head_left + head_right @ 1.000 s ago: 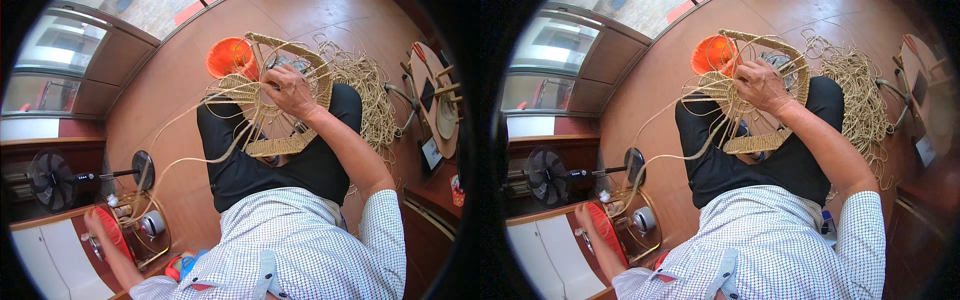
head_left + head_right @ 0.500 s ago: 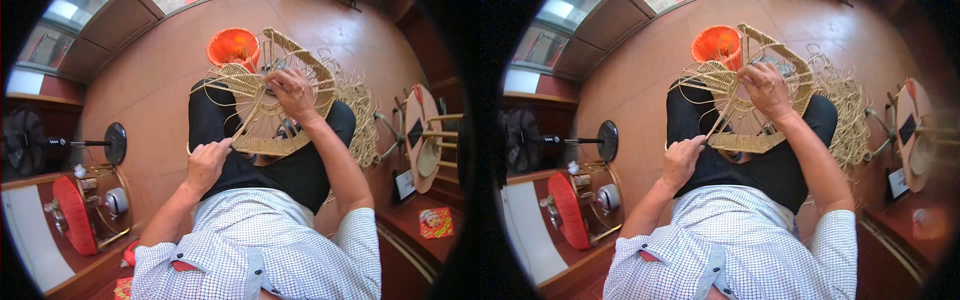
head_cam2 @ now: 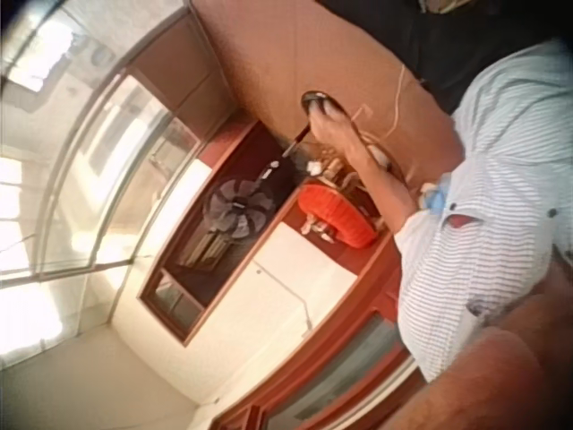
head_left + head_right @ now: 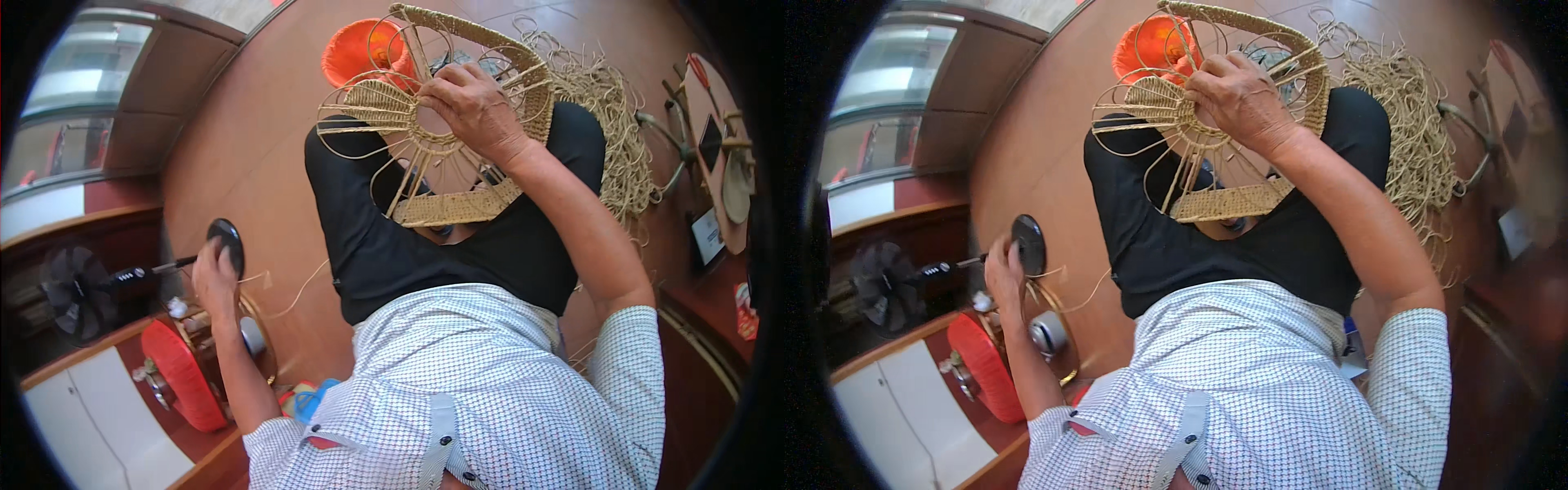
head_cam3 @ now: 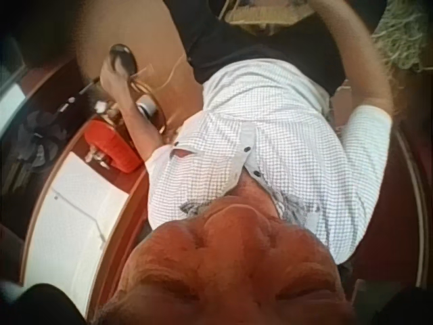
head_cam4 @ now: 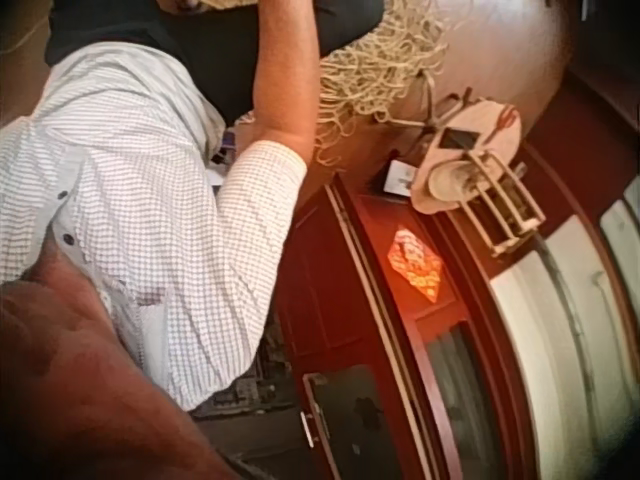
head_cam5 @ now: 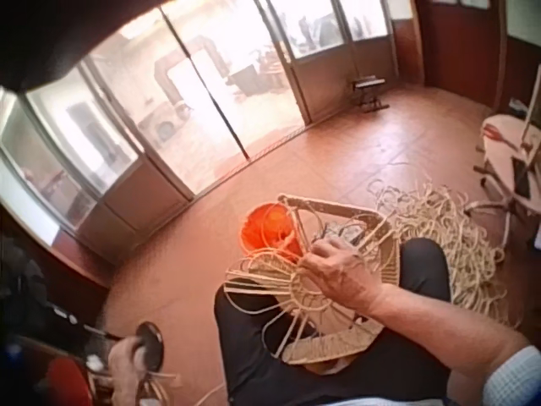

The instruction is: The person is weaving straw material into a circular frame to construct a basket or similar handcrafted object.

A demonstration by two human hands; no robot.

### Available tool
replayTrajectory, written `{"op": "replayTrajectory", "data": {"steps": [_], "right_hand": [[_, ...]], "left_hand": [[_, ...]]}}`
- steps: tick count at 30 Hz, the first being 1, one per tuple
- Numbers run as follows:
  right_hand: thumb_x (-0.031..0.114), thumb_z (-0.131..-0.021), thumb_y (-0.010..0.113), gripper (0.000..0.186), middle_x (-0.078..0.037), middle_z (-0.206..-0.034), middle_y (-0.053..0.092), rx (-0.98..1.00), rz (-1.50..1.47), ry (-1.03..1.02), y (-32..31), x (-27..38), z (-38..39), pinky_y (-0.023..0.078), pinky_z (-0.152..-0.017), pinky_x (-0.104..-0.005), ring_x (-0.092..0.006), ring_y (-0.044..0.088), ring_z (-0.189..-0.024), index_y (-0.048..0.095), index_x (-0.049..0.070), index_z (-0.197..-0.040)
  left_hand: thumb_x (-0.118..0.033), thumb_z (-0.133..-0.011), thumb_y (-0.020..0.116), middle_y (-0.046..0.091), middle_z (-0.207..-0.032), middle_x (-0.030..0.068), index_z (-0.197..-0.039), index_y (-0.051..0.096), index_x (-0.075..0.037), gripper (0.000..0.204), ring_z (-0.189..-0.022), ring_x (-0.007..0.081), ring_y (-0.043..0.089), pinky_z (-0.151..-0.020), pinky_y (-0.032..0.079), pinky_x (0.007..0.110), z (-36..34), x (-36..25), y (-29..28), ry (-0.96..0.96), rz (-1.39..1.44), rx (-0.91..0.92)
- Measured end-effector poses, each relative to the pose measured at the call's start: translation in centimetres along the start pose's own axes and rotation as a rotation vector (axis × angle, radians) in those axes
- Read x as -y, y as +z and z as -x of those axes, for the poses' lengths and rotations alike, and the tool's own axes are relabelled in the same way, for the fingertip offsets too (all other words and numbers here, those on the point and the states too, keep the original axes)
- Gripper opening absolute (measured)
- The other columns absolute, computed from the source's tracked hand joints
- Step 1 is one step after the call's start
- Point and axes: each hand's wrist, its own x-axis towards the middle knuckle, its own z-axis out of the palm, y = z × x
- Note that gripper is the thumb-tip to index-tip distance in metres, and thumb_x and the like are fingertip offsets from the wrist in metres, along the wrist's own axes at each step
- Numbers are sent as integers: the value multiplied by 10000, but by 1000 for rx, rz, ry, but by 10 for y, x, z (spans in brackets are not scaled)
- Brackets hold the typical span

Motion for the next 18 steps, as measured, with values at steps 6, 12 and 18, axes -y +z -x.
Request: {"op": "replayTrajectory", "data": {"steps": [6, 12, 18], "right_hand": [[189, -1009, 765, 110, -75, -1068, 763, 30, 15, 95, -6, 16, -10, 546, -914, -459, -339, 661, -1025, 794, 107, -1075], [179, -999, 767, 106, -77, -1051, 779, 61, 2, 100, -5, 15, -12, 537, -914, -457, -344, 675, -979, 787, 109, -1076], [180, -931, 791, 93, -57, -991, 761, 19, 5, 96, -9, 16, -13, 525, -901, -457, -319, 667, -980, 767, 131, -1007]], "left_hand": [[-58, -1027, 750, 761, -1133, 120, -1265, 777, -25, 241, -1009, 208, 748, -910, 591, 316, -19, -251, 15, 292, 905, 57], [-11, -1033, 653, 682, -1436, 191, -1613, 474, -12, 607, -1032, 151, 717, -880, 614, 303, -35, -345, 62, -7, 1429, 197], [27, -1007, 560, 530, -1629, 268, -1715, 267, -5, 766, -989, 146, 701, -857, 619, 300, -34, -364, 67, -137, 1801, 264]]}}
